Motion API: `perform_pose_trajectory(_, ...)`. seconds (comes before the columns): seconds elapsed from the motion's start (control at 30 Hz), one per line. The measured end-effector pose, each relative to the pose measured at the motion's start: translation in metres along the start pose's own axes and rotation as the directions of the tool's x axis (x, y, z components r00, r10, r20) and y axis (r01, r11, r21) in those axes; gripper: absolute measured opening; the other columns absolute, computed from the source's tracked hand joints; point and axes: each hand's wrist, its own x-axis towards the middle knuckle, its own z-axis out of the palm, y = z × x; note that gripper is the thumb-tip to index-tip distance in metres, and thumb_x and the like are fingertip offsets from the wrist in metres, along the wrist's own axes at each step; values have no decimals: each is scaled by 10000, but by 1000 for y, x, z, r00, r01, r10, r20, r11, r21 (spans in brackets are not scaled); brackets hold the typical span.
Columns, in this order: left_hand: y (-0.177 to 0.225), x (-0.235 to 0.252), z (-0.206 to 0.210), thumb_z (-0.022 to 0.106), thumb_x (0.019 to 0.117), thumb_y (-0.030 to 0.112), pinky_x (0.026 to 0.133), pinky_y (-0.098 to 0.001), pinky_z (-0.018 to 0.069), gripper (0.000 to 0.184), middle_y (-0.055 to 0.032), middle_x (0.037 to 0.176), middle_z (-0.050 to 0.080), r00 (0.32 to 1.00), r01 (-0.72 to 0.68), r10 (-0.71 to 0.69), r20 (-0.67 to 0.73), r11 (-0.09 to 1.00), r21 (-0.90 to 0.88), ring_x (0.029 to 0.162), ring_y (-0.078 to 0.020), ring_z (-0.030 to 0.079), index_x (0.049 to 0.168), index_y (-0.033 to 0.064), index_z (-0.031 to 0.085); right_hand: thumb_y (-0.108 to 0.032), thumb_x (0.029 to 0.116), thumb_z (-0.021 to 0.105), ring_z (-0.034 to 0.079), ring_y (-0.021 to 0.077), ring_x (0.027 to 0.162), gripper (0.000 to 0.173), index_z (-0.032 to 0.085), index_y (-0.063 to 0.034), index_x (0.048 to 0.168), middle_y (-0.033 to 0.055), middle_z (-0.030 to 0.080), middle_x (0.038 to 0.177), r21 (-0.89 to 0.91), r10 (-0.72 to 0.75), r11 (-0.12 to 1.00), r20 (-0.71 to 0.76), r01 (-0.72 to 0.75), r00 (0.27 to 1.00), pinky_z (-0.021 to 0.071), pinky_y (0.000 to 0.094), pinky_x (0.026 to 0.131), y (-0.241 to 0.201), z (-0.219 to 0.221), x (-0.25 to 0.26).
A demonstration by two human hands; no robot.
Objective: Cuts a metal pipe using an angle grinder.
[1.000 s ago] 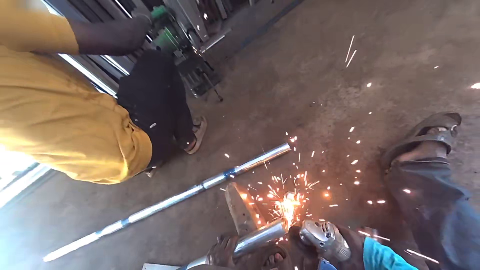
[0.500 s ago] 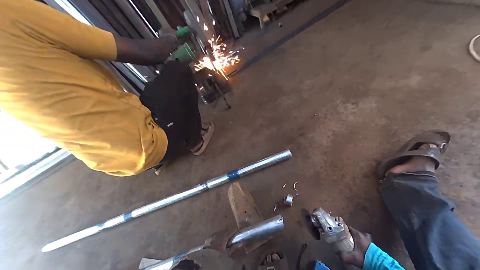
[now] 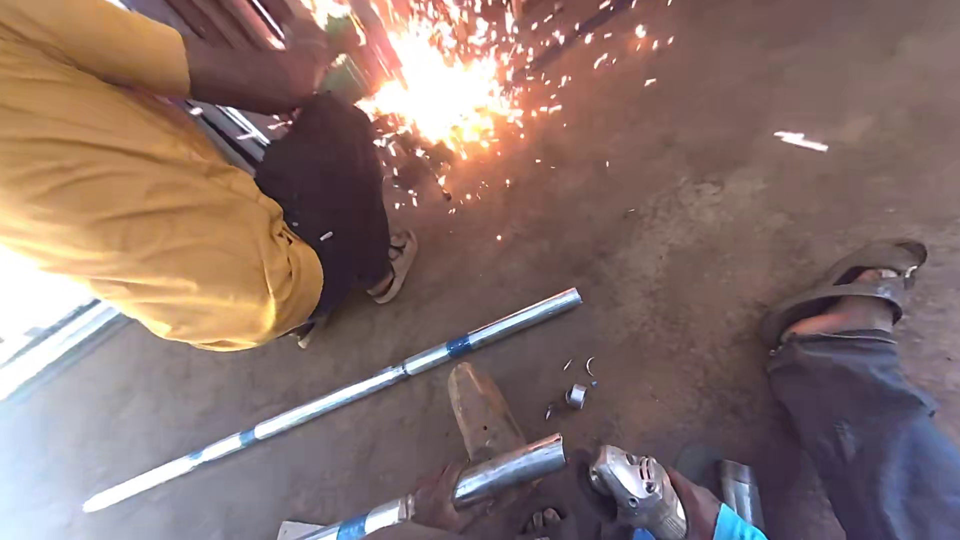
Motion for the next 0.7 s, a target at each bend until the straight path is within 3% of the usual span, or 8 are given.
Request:
perform_pose_trajectory(0.03, -19, 6, 20, 772, 827, 521, 920, -581, 562, 677, -278, 1085, 739, 989, -87, 84, -121, 996, -25, 1016, -451, 728, 1154, -70, 720, -343, 584, 937, 659, 398, 1176, 1071, 448, -4, 1475, 249, 683, 1232, -17, 23, 1000, 25, -23, 999, 498, 595, 1032, -5, -2, -1)
perform_pose_trajectory(0.1, -28, 13, 21, 783, 837, 534, 974, -582, 530, 707, -261, 1150, 728, 999, -51, 52, 9, 996, -67, 1092, -432, 706, 1246, -36, 691, -350, 618, 936, 667, 431, 1155, 1048, 449, 4, 1476, 269, 688, 1213, -38, 18, 999, 50, -16, 999, 498, 618, 1015, -6, -3, -2)
perform_pose_trajectory(0.2, -51, 14, 54, 776, 751, 675, 851, -580, 593, 754, -200, 1032, 762, 986, -79, 77, -149, 997, -4, 962, -385, 743, 1140, 29, 746, -415, 620, 944, 692, 415, 1105, 1058, 447, -38, 1474, 240, 709, 1176, -23, -14, 1000, 83, 16, 996, 530, 624, 976, 2, -1, 4)
perform_pose_trajectory(0.23, -52, 15, 50, 767, 762, 687, 856, -576, 598, 752, -188, 1047, 762, 990, -77, 77, -118, 997, 3, 975, -377, 742, 1150, 43, 742, -430, 613, 944, 689, 413, 1114, 1079, 440, -41, 1485, 239, 708, 1184, -10, -12, 1000, 79, 13, 997, 527, 620, 983, 0, 0, 5)
perform_pose_trajectory(0.33, -33, 26, 10, 727, 865, 619, 1027, -588, 497, 795, -242, 1289, 672, 957, 67, -53, 285, 997, -38, 1211, -417, 647, 1348, -4, 623, -394, 591, 941, 657, 434, 1175, 1122, 419, -18, 1510, 260, 682, 1246, 0, 18, 1000, 88, -18, 996, 486, 618, 1031, -12, -3, 3)
perform_pose_trajectory(0.47, -60, 20, 55, 777, 792, 625, 848, -579, 601, 715, -214, 1051, 757, 985, -130, 126, -115, 991, -29, 964, -393, 746, 1150, 7, 729, -382, 674, 925, 647, 437, 1200, 1062, 400, -23, 1525, 268, 670, 1270, -44, 45, 998, 130, -40, 991, 483, 612, 1044, -17, -12, -3)
perform_pose_trajectory(0.63, -60, 23, 50, 731, 829, 660, 930, -567, 579, 762, -201, 1136, 741, 997, -61, 63, 47, 997, -57, 1047, -365, 728, 1244, 22, 692, -392, 657, 915, 678, 395, 1152, 1026, 439, -31, 1492, 232, 695, 1223, -26, 5, 1000, 79, -3, 997, 518, 590, 1005, -23, -9, 0)
perform_pose_trajectory(0.7, -63, 23, 54, 762, 814, 624, 887, -558, 596, 736, -208, 1089, 749, 992, -120, 118, -35, 990, -74, 992, -361, 743, 1200, 0, 705, -403, 645, 915, 666, 419, 1168, 1053, 434, -15, 1497, 254, 680, 1248, -38, 18, 999, 92, -15, 996, 501, 608, 1020, -23, -10, 0)
